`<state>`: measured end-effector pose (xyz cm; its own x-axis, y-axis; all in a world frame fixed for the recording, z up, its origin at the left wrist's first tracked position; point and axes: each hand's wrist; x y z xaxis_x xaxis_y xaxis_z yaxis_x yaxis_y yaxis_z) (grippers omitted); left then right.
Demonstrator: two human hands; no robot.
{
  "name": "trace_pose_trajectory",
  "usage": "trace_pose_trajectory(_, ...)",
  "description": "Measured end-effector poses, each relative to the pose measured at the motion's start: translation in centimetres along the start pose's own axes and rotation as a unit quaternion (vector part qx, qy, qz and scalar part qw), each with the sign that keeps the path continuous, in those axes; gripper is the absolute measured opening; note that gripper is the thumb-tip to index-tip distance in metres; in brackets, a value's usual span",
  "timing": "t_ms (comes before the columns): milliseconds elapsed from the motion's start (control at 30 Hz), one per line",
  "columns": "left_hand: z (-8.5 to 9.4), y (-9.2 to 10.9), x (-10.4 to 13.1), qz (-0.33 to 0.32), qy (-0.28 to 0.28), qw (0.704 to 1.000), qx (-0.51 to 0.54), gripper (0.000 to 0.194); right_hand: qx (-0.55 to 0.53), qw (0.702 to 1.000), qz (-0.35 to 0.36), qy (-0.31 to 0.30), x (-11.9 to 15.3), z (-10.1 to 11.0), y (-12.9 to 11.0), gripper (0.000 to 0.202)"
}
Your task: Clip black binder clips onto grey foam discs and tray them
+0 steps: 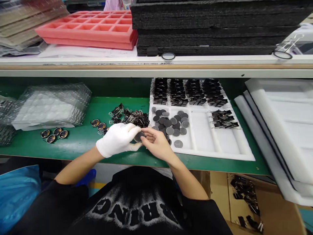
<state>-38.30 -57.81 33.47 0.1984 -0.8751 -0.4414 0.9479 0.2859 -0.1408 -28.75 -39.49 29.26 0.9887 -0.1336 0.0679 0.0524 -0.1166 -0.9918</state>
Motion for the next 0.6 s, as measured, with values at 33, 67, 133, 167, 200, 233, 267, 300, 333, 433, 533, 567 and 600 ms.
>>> trace_pose_trajectory(33,0.1,-0.7,-0.1,0.011,-0.012,1.000,0.026,0.039,-0.021,1.000,-0.015,-0.007,0.1,0.2,0.2,0.036)
trace_pose_trajectory(67,0.1,-1.9,-0.1,0.043,-0.024,0.997,0.051,0.041,-0.047,0.998,-0.028,-0.003,0.2,0.5,0.3,0.037)
trace_pose_trajectory(133,-0.2,-5.4,0.1,0.170,-0.047,0.982,0.071,0.040,-0.104,0.993,-0.048,0.021,0.4,1.1,0.7,0.042)
trace_pose_trajectory(167,-0.4,-7.5,0.3,0.252,-0.061,0.964,0.054,0.040,-0.128,0.990,-0.056,0.033,0.4,1.3,0.8,0.044)
trace_pose_trajectory(200,-0.8,-9.7,0.6,0.321,-0.086,0.943,0.029,0.041,-0.146,0.987,-0.061,0.043,0.5,1.5,0.9,0.045)
trace_pose_trajectory(233,-1.3,-11.7,0.8,0.360,-0.122,0.925,0.014,0.041,-0.157,0.984,-0.063,0.047,0.6,1.6,1.0,0.046)
trace_pose_trajectory(267,-1.9,-13.4,1.0,0.367,-0.159,0.916,0.016,0.039,-0.164,0.983,-0.063,0.045,0.6,1.6,1.1,0.046)
trace_pose_trajectory(300,-2.5,-14.7,1.2,0.356,-0.187,0.915,0.023,0.040,-0.169,0.983,-0.063,0.038,0.6,1.6,1.2,0.046)
trace_pose_trajectory(333,-3.1,-15.6,1.2,0.335,-0.211,0.918,0.030,0.042,-0.171,0.983,-0.062,0.028,0.6,1.5,1.2,0.045)
trace_pose_trajectory(433,-4.7,-16.1,0.8,0.282,-0.237,0.929,0.023,0.046,-0.169,0.984,-0.063,0.004,0.6,1.0,1.2,0.043)
trace_pose_trajectory(533,-5.7,-15.6,0.2,0.263,-0.243,0.934,0.024,0.039,-0.169,0.984,-0.063,-0.002,0.6,0.8,1.2,0.042)
trace_pose_trajectory(567,-5.9,-15.5,0.1,0.258,-0.247,0.933,0.033,0.037,-0.171,0.983,-0.063,-0.003,0.7,0.9,1.2,0.042)
trace_pose_trajectory(600,-6.0,-15.5,0.0,0.254,-0.253,0.933,0.042,0.034,-0.172,0.983,-0.063,-0.003,0.7,1.0,1.2,0.041)
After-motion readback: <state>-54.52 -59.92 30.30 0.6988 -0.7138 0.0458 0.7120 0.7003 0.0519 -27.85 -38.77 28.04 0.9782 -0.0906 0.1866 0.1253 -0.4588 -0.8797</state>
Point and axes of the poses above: each hand's wrist, its own x-axis away from the middle knuckle, its own z-axis out of the back of the hand, y = z × x, and after that the axes turned 1 degree about y, right-handed
